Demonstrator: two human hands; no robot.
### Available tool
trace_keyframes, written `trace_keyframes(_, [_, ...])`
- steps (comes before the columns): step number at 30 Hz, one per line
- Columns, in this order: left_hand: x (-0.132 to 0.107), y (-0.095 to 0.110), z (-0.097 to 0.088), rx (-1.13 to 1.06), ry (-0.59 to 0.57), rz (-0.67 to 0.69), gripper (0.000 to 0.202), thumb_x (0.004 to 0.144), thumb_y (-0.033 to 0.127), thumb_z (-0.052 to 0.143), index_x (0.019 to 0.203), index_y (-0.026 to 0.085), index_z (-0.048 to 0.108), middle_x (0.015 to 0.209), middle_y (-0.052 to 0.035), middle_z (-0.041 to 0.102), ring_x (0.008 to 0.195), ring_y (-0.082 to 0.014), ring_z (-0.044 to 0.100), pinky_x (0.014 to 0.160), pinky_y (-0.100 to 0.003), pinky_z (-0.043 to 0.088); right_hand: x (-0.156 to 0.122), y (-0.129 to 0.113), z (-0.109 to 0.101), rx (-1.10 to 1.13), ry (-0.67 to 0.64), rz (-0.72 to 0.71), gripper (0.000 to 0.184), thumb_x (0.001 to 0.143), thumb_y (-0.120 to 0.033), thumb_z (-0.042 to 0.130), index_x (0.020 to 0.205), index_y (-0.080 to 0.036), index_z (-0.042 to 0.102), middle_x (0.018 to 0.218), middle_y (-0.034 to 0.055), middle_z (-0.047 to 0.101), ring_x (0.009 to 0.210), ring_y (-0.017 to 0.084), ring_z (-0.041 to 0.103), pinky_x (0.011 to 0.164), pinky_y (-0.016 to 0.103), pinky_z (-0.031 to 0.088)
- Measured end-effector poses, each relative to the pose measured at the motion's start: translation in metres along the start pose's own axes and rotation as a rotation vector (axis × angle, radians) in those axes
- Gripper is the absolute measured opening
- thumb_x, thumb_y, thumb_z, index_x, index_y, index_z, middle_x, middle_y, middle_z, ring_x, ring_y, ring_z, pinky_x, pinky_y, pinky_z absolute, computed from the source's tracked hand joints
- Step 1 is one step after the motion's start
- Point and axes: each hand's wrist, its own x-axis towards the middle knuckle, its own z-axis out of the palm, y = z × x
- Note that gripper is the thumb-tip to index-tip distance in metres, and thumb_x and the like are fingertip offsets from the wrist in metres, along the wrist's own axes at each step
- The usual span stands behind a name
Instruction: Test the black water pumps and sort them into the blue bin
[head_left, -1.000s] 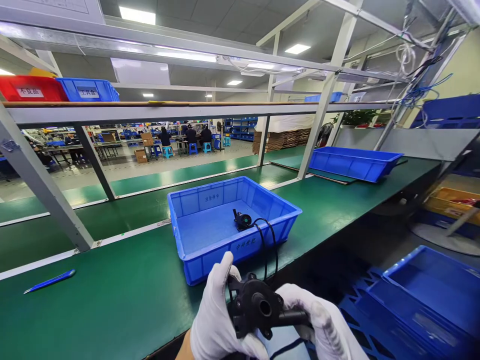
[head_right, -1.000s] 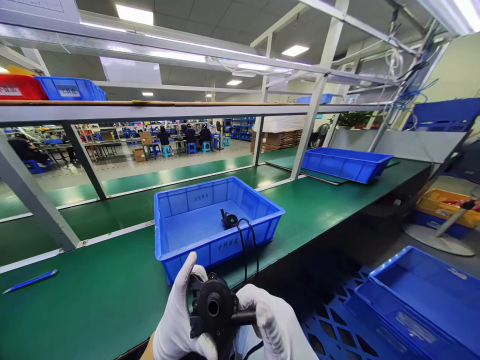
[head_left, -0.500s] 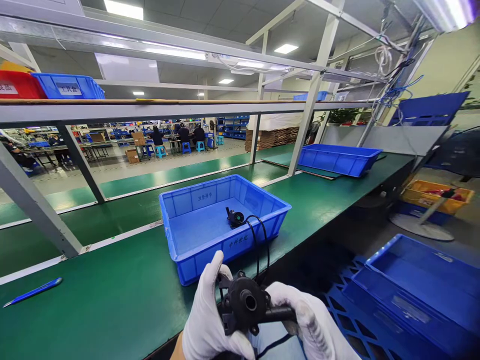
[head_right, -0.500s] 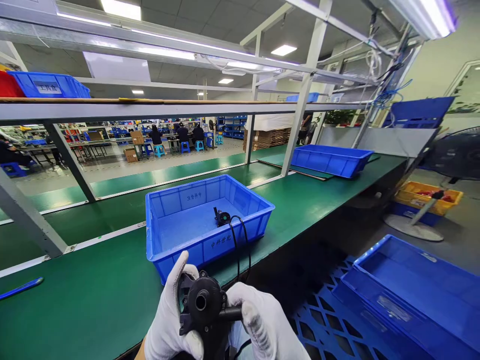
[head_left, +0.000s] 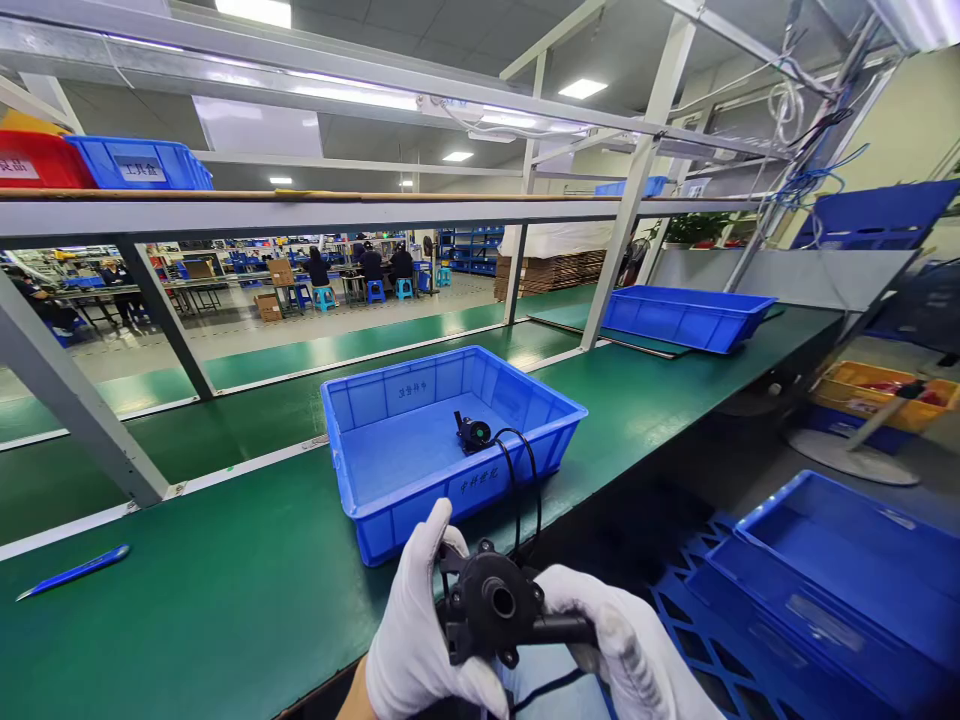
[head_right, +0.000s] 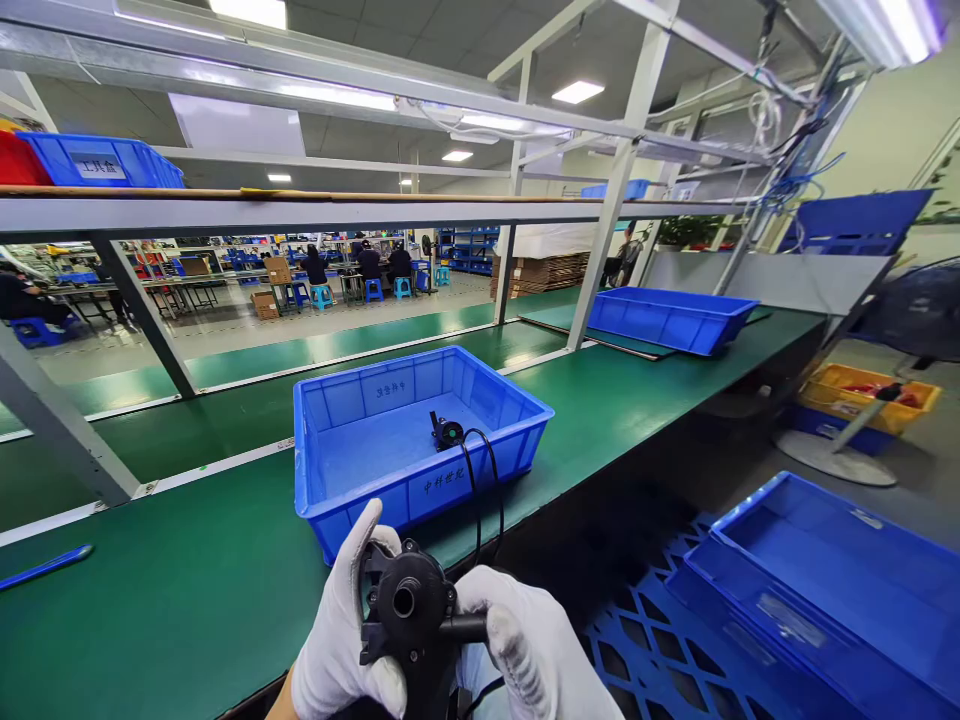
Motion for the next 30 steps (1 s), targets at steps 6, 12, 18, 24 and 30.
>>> trace_keyframes(6, [0.0, 0.002, 0.0, -0.004, -0.003, -0.031, 0.143, 0.037, 0.088, 0.083, 0.16, 0.037, 0.028, 0.112, -0.0014, 0.055, 0.083, -0.0203, 0.061, 0.089, -0.043, 0.047, -0.001, 0.0, 0.0, 0.02, -0.021, -0.01, 0.075, 0.1, -0.082, 0.029, 0.088, -0.022, 0.072, 0.079, 0.0027, 0.063, 0.071, 0.015, 0.057, 0.069, 0.024, 0.047])
trace_keyframes(12, [0.0, 0.003, -0.003, 0.023, 0.009, -0.104, 0.151, 0.035, 0.089, 0.084, 0.159, 0.023, 0.029, 0.111, -0.0052, 0.055, 0.087, -0.025, 0.062, 0.093, -0.047, 0.047, 0.0, 0.001, -0.001, -0.059, -0.003, -0.005, 0.076, 0.101, -0.08, 0.027, 0.089, -0.022, 0.074, 0.076, 0.0038, 0.061, 0.067, 0.016, 0.055, 0.066, 0.026, 0.048])
trace_keyframes(18, [0.005, 0.017, 0.003, 0.099, 0.006, -0.109, 0.147, 0.046, 0.095, 0.073, 0.162, 0.019, 0.024, 0.113, -0.0077, 0.057, 0.094, -0.0276, 0.062, 0.097, -0.05, 0.047, 0.007, 0.001, -0.001, -0.069, 0.041, 0.121, 0.075, 0.096, -0.084, 0.034, 0.081, -0.018, 0.066, 0.075, 0.0046, 0.06, 0.067, 0.016, 0.054, 0.062, 0.025, 0.048])
trace_keyframes(24, [-0.004, 0.028, -0.008, 0.38, 0.03, 0.129, 0.146, 0.049, 0.091, 0.075, 0.166, 0.033, 0.01, 0.146, -0.0177, 0.046, 0.123, -0.0389, 0.06, 0.109, -0.059, 0.045, 0.016, -0.001, -0.012, -0.123, -0.002, -0.031, 0.064, 0.096, -0.078, 0.051, 0.075, -0.019, 0.068, 0.074, 0.0035, 0.063, 0.068, 0.015, 0.057, 0.062, 0.023, 0.049])
trace_keyframes(30, [-0.032, 0.007, -0.002, 0.673, 0.234, 0.441, 0.151, 0.052, 0.085, 0.084, 0.168, 0.027, 0.008, 0.159, -0.025, 0.031, 0.141, -0.047, 0.048, 0.113, -0.062, 0.046, 0.006, 0.013, -0.017, -0.257, -0.191, -0.365, 0.048, 0.103, -0.066, 0.047, 0.1, -0.03, 0.078, 0.098, 0.006, 0.077, 0.082, 0.02, 0.065, 0.077, 0.032, 0.055])
